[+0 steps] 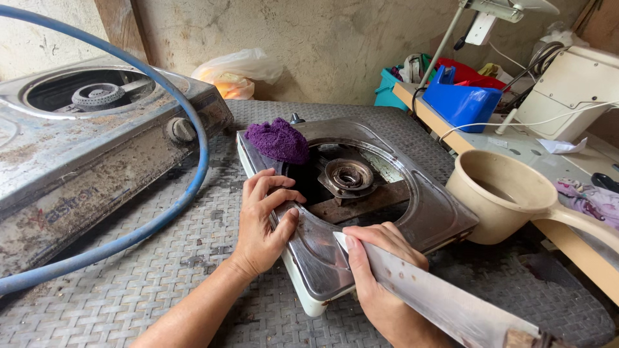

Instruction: The person cleans a portable gas stove using a purple cloth and a large knife. They wipe the burner area and scrape the metal surface to remove residue, alternating between wiping and scraping throughout the clip.

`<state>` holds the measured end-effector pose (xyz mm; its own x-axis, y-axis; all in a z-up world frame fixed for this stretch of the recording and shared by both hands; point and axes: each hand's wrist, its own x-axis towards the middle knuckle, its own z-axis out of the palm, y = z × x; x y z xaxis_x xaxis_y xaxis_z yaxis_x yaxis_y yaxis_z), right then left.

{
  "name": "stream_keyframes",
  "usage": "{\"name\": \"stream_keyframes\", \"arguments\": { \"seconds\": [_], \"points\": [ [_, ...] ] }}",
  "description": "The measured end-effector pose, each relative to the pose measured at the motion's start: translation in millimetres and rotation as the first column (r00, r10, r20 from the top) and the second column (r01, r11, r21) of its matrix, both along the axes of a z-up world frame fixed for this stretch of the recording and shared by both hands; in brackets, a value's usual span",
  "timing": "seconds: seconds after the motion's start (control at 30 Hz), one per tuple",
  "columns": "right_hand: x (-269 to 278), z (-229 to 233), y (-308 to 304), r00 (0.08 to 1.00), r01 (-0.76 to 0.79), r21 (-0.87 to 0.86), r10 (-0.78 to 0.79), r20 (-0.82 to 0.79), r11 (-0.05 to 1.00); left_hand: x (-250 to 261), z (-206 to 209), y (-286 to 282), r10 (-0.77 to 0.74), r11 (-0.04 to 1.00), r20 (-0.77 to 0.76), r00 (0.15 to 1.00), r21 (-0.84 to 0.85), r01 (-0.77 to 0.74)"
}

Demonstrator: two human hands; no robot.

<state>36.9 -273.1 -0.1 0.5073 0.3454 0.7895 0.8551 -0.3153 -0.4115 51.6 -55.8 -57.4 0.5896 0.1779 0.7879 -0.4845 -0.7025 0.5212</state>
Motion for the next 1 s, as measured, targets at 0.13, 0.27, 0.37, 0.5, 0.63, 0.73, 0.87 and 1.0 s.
{"name": "stream_keyframes", "arguments": {
  "seconds": [0.13, 0.27, 0.37, 0.5, 0.63, 0.73, 0.87, 1.0],
  "points": [
    [-3, 2, 4, 0.999, -0.035, -0.002, 0.035, 0.033, 0.999, 0, -2, -1, -0.001, 1.000, 0.015, 1.000, 0.002, 0.001],
    [1, 1, 6, 0.999, -0.011, -0.014, 0.011, 0.033, 1.000, 0, -2, 0, 0.001, 1.000, 0.015, 1.000, 0.000, -0.001],
    [5, -3, 4, 0.998, -0.036, -0.019, 0.037, 0.041, 0.999, 0, -2, 0, 0.003, 1.000, 0.015, 1.000, 0.001, -0.003],
    [10, -6, 2, 0.998, -0.062, -0.031, 0.062, 0.023, 0.998, 0, -1, -1, 0.002, 1.000, 0.011, 1.000, -0.003, -0.002],
    [15, -1, 1, 0.992, -0.112, -0.042, 0.114, 0.061, 0.993, 0, -1, 1, -0.003, 1.000, 0.012, 1.000, -0.002, 0.003],
    [15, 4, -3, 0.996, -0.084, -0.081, 0.083, -0.008, 0.993, -1, -1, -1, -0.004, 1.000, 0.007, 1.000, -0.010, 0.004],
    [8, 7, -1, 0.982, -0.189, -0.058, 0.189, -0.010, 0.980, -3, 0, -2, -0.003, 1.000, 0.004, 1.000, -0.022, 0.004],
    [2, 8, 5, 0.988, -0.150, -0.033, 0.151, 0.028, 0.988, -1, 1, -1, -0.001, 1.000, -0.012, 1.000, -0.028, 0.001]
  ]
}}
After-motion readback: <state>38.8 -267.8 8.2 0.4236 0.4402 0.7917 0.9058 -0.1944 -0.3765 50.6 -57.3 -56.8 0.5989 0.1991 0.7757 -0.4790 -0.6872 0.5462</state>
